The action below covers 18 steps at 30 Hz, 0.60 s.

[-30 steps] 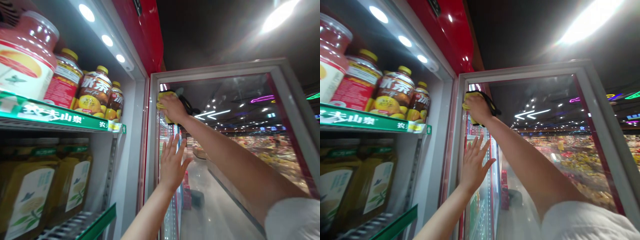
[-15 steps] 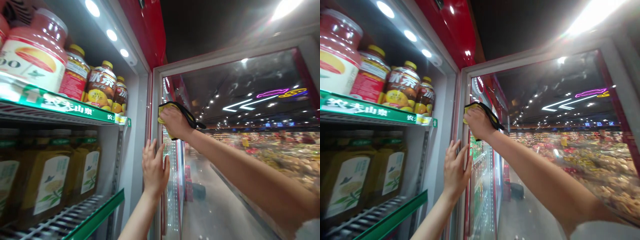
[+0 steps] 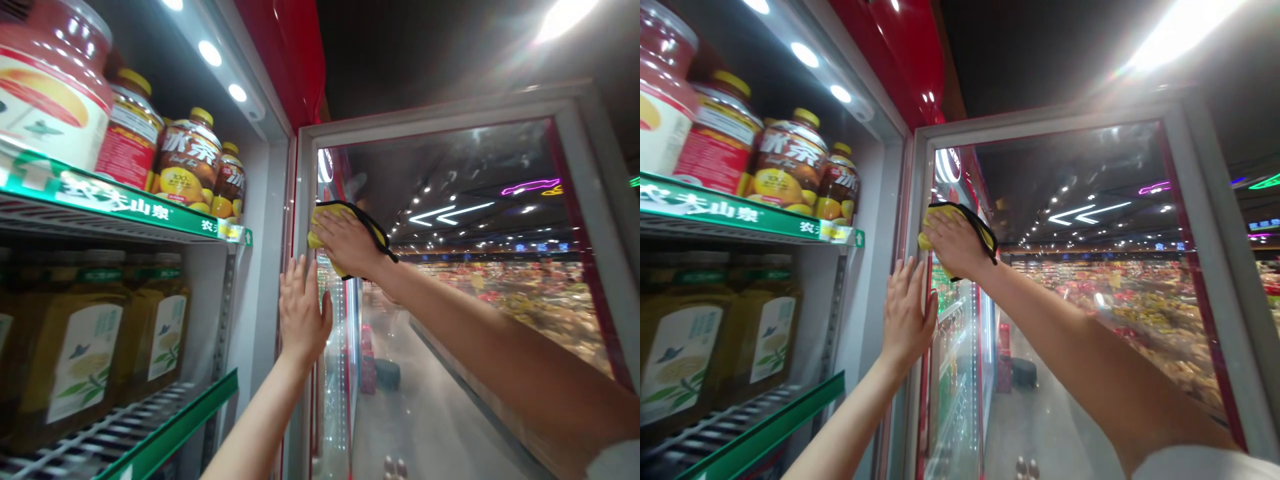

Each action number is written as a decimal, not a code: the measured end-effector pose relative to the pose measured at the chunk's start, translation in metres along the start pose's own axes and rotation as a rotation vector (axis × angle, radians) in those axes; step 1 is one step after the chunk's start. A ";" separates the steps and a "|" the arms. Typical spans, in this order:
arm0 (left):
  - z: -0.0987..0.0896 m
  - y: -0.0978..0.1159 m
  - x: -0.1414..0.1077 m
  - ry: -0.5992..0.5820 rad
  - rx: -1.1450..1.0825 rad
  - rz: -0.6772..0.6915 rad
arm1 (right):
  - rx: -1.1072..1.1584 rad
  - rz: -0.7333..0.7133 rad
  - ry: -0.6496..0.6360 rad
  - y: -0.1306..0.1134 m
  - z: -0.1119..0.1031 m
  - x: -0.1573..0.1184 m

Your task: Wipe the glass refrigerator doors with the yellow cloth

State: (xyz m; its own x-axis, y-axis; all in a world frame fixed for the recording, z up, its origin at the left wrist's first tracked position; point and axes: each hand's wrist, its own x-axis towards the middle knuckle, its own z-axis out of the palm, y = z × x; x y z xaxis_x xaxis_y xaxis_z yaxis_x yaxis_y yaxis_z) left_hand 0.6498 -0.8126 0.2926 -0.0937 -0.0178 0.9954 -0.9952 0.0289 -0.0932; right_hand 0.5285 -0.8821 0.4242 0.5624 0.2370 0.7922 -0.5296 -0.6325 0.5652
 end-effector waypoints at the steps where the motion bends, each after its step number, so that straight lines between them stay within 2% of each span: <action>1: 0.001 0.001 0.006 0.004 -0.003 -0.001 | -0.002 0.020 -0.002 0.007 -0.005 0.004; 4: 0.004 0.005 0.022 0.003 -0.002 0.019 | -0.021 0.208 0.070 0.034 -0.020 0.013; 7: 0.005 0.005 0.030 0.000 0.010 0.059 | -0.052 0.405 0.157 0.036 -0.022 0.002; 9: 0.005 0.003 0.032 0.017 0.011 0.069 | -0.066 0.407 0.157 0.022 -0.015 -0.011; 12: 0.008 0.003 0.040 0.042 -0.006 0.072 | -0.069 0.269 0.098 0.008 -0.007 -0.012; 15: 0.013 0.010 0.055 0.041 -0.040 0.078 | -0.076 0.228 0.091 0.027 -0.017 0.007; 18: 0.016 0.018 0.066 0.031 -0.058 0.100 | -0.109 0.330 0.206 0.059 -0.036 0.007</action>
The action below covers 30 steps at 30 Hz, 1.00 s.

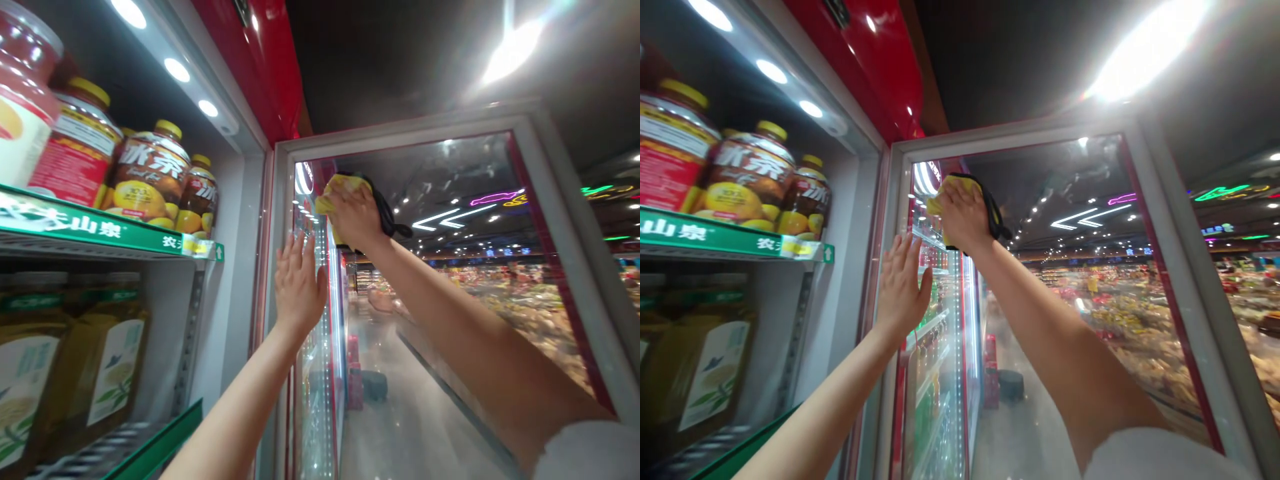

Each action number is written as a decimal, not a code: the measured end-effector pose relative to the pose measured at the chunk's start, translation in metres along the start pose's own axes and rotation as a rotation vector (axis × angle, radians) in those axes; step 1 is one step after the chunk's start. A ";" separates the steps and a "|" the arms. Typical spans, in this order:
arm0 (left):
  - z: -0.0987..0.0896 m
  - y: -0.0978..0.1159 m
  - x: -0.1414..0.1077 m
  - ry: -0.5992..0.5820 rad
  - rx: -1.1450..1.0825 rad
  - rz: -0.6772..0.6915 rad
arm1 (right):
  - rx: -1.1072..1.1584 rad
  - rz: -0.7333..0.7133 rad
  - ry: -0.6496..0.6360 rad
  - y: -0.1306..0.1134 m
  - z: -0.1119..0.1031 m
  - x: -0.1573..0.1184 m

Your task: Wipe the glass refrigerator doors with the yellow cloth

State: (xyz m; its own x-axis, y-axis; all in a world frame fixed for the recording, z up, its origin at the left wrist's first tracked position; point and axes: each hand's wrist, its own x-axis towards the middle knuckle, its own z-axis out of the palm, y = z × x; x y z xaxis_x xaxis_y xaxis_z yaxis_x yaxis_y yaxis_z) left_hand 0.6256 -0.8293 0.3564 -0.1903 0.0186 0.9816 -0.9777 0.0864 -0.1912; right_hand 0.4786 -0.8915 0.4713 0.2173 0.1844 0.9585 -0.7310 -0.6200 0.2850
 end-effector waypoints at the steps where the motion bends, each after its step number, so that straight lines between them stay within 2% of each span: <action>1: 0.001 0.000 0.001 0.000 -0.004 0.008 | -0.010 0.052 0.045 0.009 -0.005 -0.005; 4: 0.003 -0.003 0.000 0.017 -0.026 0.013 | -0.034 0.150 0.088 0.016 -0.012 -0.038; 6: 0.006 -0.004 -0.001 0.026 -0.045 0.013 | -0.030 0.091 0.014 0.009 -0.011 -0.057; 8: 0.010 -0.002 0.001 0.024 -0.057 0.022 | -0.017 -0.016 -0.073 0.006 -0.010 -0.058; 10: 0.015 0.005 0.006 0.011 -0.055 0.040 | -0.015 -0.066 -0.108 0.014 -0.013 -0.046; 13: 0.019 0.017 0.012 -0.027 -0.046 0.069 | -0.062 0.060 -0.056 0.041 -0.027 -0.031; 15: 0.019 0.020 0.012 -0.051 -0.044 0.081 | -0.113 0.204 0.006 0.053 -0.036 -0.040; 17: 0.018 0.020 0.011 -0.060 -0.043 0.083 | -0.151 0.276 0.029 0.054 -0.041 -0.060; 20: 0.019 0.021 0.010 -0.063 -0.051 0.105 | -0.148 0.166 -0.033 0.047 -0.041 -0.079; 23: 0.025 0.029 0.016 -0.079 -0.071 0.140 | -0.138 0.072 -0.066 0.059 -0.045 -0.063; 26: 0.027 0.039 0.019 -0.107 -0.072 0.158 | -0.188 0.180 -0.025 0.091 -0.059 -0.046; 28: 0.026 0.041 0.017 -0.129 -0.066 0.161 | -0.237 0.299 0.029 0.105 -0.068 -0.053; 30: 0.024 0.040 0.014 -0.143 -0.066 0.161 | -0.269 0.385 0.079 0.104 -0.072 -0.070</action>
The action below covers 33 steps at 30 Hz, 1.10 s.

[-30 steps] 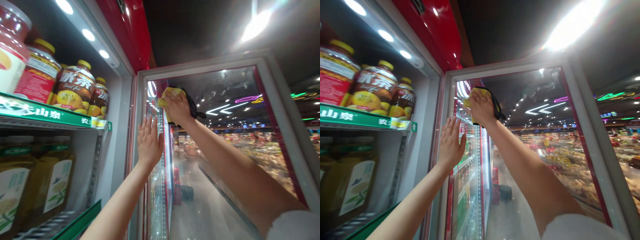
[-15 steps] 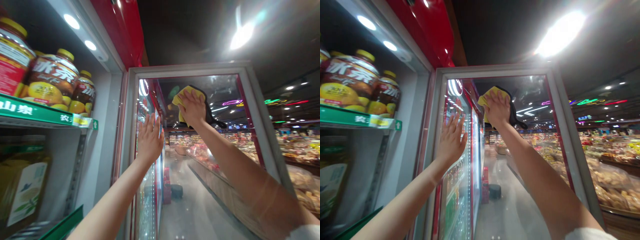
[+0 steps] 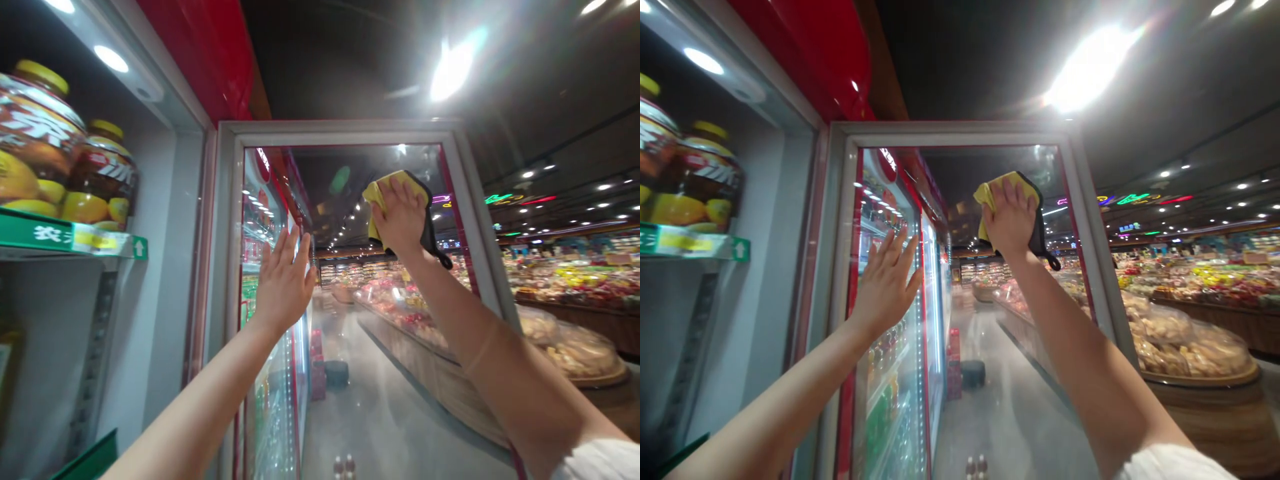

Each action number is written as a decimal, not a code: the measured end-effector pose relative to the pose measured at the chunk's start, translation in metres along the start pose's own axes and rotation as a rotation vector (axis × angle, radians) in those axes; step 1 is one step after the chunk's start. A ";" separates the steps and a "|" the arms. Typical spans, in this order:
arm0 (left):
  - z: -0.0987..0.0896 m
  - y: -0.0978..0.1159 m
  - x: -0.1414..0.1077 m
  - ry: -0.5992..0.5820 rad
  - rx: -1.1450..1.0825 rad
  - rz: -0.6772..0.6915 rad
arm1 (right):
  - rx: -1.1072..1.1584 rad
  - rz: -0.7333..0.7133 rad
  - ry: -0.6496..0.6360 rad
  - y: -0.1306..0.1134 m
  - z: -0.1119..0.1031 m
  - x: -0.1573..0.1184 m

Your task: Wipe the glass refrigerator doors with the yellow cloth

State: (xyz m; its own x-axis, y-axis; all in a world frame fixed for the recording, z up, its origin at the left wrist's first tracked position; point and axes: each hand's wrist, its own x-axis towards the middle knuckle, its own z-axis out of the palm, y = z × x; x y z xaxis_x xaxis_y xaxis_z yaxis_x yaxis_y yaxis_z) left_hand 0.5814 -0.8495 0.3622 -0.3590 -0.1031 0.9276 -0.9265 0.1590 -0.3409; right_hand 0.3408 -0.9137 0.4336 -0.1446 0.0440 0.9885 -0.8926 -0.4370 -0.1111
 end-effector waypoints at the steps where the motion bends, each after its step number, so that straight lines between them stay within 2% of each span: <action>1: 0.000 0.000 -0.001 0.001 -0.003 0.004 | 0.001 0.007 0.005 -0.001 -0.001 -0.010; 4: 0.005 0.005 0.005 0.021 -0.019 0.040 | 0.033 -0.133 -0.073 -0.012 -0.002 -0.023; 7: 0.016 0.018 0.020 0.036 -0.027 0.085 | 0.023 -0.244 -0.144 -0.007 -0.001 -0.001; 10: 0.024 0.030 0.028 0.032 -0.042 0.105 | -0.033 -0.145 -0.087 0.020 -0.006 0.016; 12: 0.025 0.031 0.027 0.032 -0.052 0.106 | -0.070 -0.025 -0.017 0.037 -0.010 0.006; 14: 0.024 0.029 0.023 0.031 -0.049 0.108 | -0.099 0.055 0.030 0.041 -0.013 -0.020; 17: 0.026 0.031 0.024 0.041 -0.035 0.106 | -0.104 -0.042 -0.026 0.028 -0.013 -0.049; 19: 0.030 0.038 0.030 0.070 -0.035 0.101 | -0.084 -0.167 -0.099 0.021 -0.012 -0.044; 21: 0.034 0.047 0.037 0.094 -0.042 0.109 | -0.071 -0.219 -0.128 0.027 -0.013 -0.025; 24: 0.037 0.055 0.040 0.091 -0.058 0.115 | -0.097 -0.118 -0.078 0.054 -0.016 -0.005; 26: 0.037 0.054 0.037 0.088 -0.065 0.100 | -0.130 0.022 -0.012 0.067 -0.018 -0.016; 28: 0.036 0.052 0.033 0.097 -0.067 0.095 | -0.148 0.107 0.024 0.068 -0.017 -0.040; 31: 0.040 0.053 0.033 0.127 -0.070 0.105 | -0.119 -0.010 -0.046 0.051 -0.011 -0.061; 33: 0.045 0.058 0.037 0.145 -0.081 0.112 | -0.083 -0.128 -0.110 0.045 -0.007 -0.048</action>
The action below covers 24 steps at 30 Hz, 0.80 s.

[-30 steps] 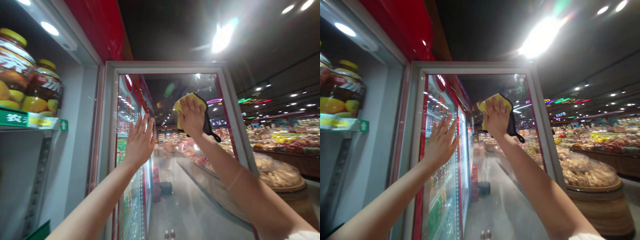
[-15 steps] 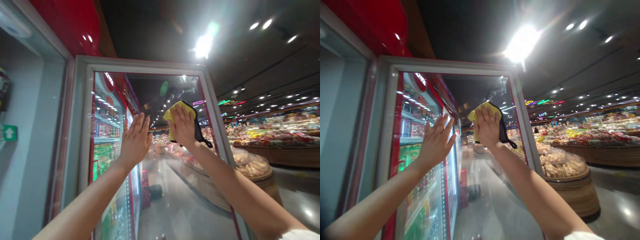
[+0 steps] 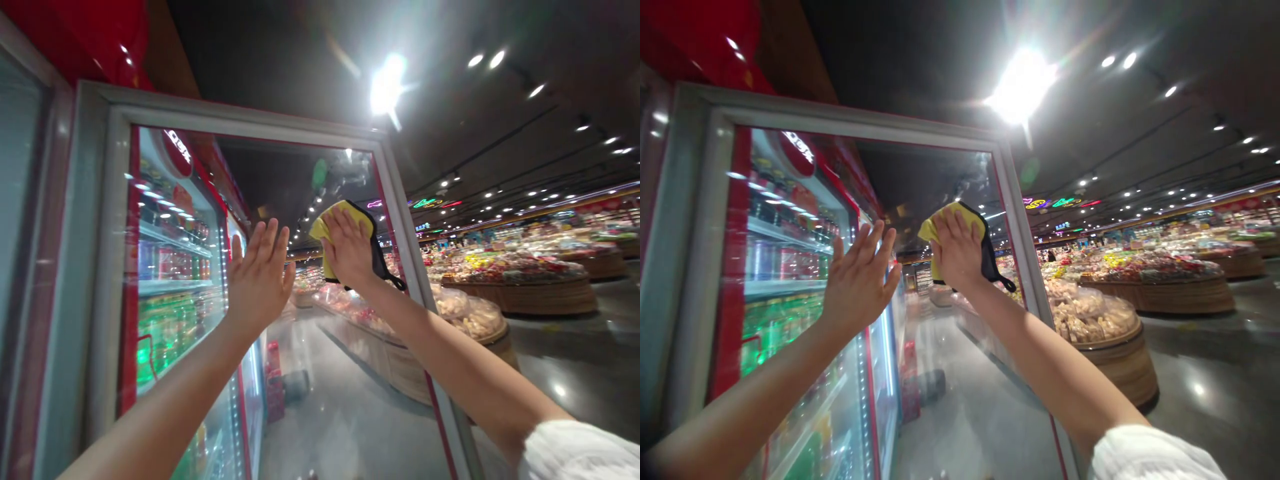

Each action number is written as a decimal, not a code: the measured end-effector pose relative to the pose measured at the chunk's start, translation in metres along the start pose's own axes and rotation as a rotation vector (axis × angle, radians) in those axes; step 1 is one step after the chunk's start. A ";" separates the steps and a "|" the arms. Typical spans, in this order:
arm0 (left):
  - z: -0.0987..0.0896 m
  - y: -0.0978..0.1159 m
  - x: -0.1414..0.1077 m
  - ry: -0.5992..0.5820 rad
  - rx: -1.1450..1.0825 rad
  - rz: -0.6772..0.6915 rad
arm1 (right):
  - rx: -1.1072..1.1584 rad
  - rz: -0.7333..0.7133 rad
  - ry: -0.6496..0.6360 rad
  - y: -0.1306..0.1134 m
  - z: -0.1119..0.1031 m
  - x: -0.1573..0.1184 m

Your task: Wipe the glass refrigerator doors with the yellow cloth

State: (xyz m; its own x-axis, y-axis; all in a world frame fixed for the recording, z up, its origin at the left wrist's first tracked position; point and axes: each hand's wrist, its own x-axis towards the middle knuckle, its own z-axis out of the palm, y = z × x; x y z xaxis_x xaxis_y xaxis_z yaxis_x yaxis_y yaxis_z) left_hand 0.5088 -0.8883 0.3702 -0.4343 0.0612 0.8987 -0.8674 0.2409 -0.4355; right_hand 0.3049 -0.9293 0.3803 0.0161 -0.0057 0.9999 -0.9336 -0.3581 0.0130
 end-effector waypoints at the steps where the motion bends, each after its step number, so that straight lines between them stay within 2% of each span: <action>1: 0.004 0.003 0.003 0.004 -0.007 0.006 | 0.009 -0.028 -0.010 0.003 0.000 0.013; 3: 0.010 0.010 0.006 0.006 -0.020 0.021 | 0.003 -0.008 0.003 0.019 -0.002 0.040; 5: 0.015 0.015 0.007 0.006 -0.022 0.032 | -0.034 0.089 0.036 0.039 -0.003 0.053; 7: 0.016 0.017 0.005 0.020 -0.013 0.038 | -0.081 0.217 0.075 0.052 -0.002 0.042; 9: 0.017 0.017 0.002 0.039 -0.004 0.045 | -0.108 0.302 0.106 0.053 0.003 0.017; 12: 0.018 0.019 0.000 0.044 -0.012 0.072 | -0.112 0.310 0.119 0.046 0.010 -0.005; 15: 0.022 0.023 0.001 0.035 -0.026 0.091 | -0.123 0.307 0.110 0.049 0.010 0.019; 17: 0.025 0.026 0.002 0.034 -0.032 0.086 | -0.145 0.330 0.105 0.059 0.007 0.045; 19: 0.027 0.028 0.003 0.034 -0.045 0.080 | -0.159 0.331 0.092 0.070 0.004 0.056; 21: 0.028 0.028 0.003 0.037 -0.062 0.074 | -0.147 0.289 0.074 0.077 0.002 0.043; 24: 0.030 0.029 0.003 0.046 -0.090 0.058 | -0.065 0.191 0.038 0.081 -0.005 -0.007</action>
State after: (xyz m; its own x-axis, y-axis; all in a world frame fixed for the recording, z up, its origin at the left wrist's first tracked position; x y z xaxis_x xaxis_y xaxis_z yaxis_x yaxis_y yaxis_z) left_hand 0.4754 -0.9099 0.3589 -0.4697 0.1216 0.8744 -0.8149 0.3212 -0.4824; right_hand 0.2273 -0.9539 0.3747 -0.1754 -0.0319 0.9840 -0.9397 -0.2925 -0.1770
